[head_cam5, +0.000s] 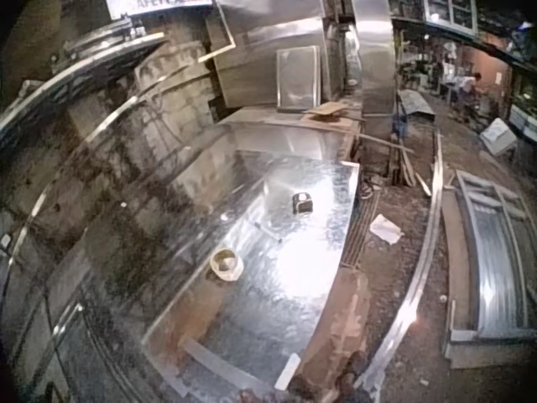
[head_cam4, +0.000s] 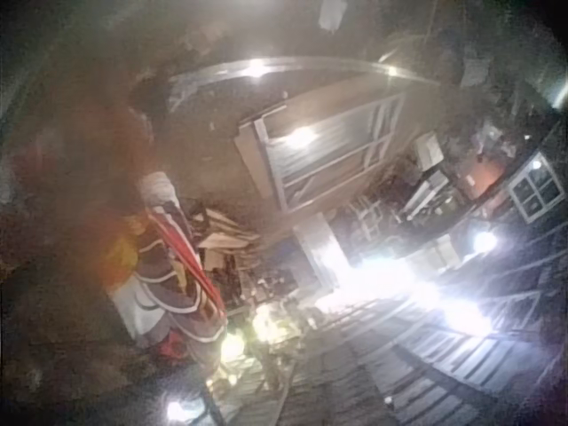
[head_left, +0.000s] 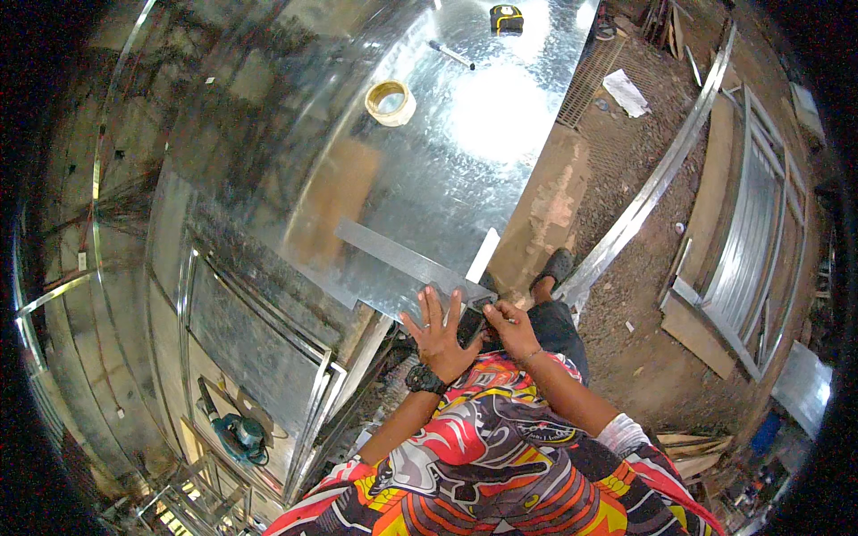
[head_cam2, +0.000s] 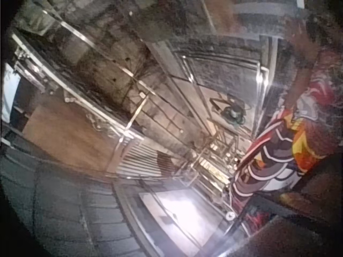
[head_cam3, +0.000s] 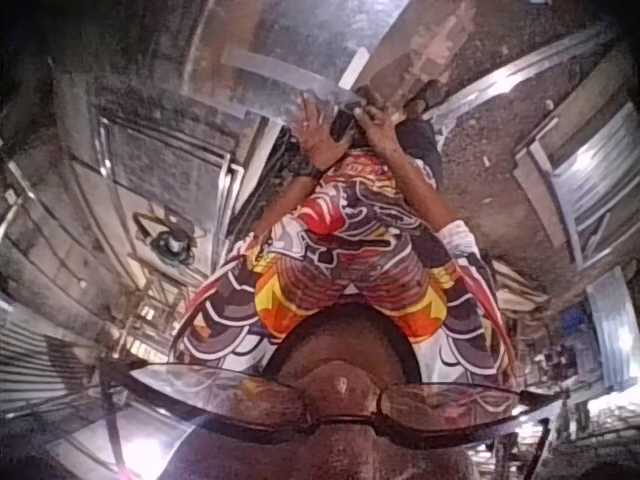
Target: The person measures a large metal sheet with a tape measure and marks it with a pencil and a marker, using a metal ruler as a straightedge. The person repeatedly repositions the ruler and tape measure to create multiple measurement lines on the sheet.
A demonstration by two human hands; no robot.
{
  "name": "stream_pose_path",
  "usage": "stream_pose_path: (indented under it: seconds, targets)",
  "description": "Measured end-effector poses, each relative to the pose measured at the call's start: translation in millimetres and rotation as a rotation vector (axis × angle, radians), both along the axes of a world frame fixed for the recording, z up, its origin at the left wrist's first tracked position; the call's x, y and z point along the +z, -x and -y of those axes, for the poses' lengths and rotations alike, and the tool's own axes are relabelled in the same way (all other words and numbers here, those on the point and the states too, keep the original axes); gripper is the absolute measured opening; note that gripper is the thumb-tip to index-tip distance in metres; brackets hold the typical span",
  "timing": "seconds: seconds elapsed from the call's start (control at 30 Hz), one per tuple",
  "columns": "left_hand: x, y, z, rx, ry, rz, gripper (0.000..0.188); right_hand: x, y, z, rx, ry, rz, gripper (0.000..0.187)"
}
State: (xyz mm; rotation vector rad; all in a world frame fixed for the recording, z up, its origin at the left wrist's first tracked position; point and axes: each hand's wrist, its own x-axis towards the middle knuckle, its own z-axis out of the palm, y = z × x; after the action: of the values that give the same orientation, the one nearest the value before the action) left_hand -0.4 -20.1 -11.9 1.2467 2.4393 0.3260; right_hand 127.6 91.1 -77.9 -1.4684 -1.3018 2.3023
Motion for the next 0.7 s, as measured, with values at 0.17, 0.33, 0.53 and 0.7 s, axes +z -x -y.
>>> stream_pose_path:
  seconds: [0.17,0.33,0.53,0.7]
  targets:
    - [1,1,3,-0.014,-0.006,-0.001,0.107,0,-2,-2,0.061,-0.086,-0.021,0.026]
    - [0,3,5,-0.016,-0.006,0.031,0.107,-5,-2,2,0.009,-0.081,-0.033,0.025]
    - [1,7,3,-0.039,-0.022,0.036,0.107,-31,-8,11,-0.026,-0.065,0.008,0.028]
    - [-8,5,11,-0.046,-0.073,0.019,0.108,11,1,0,-0.029,0.006,-0.019,0.028]
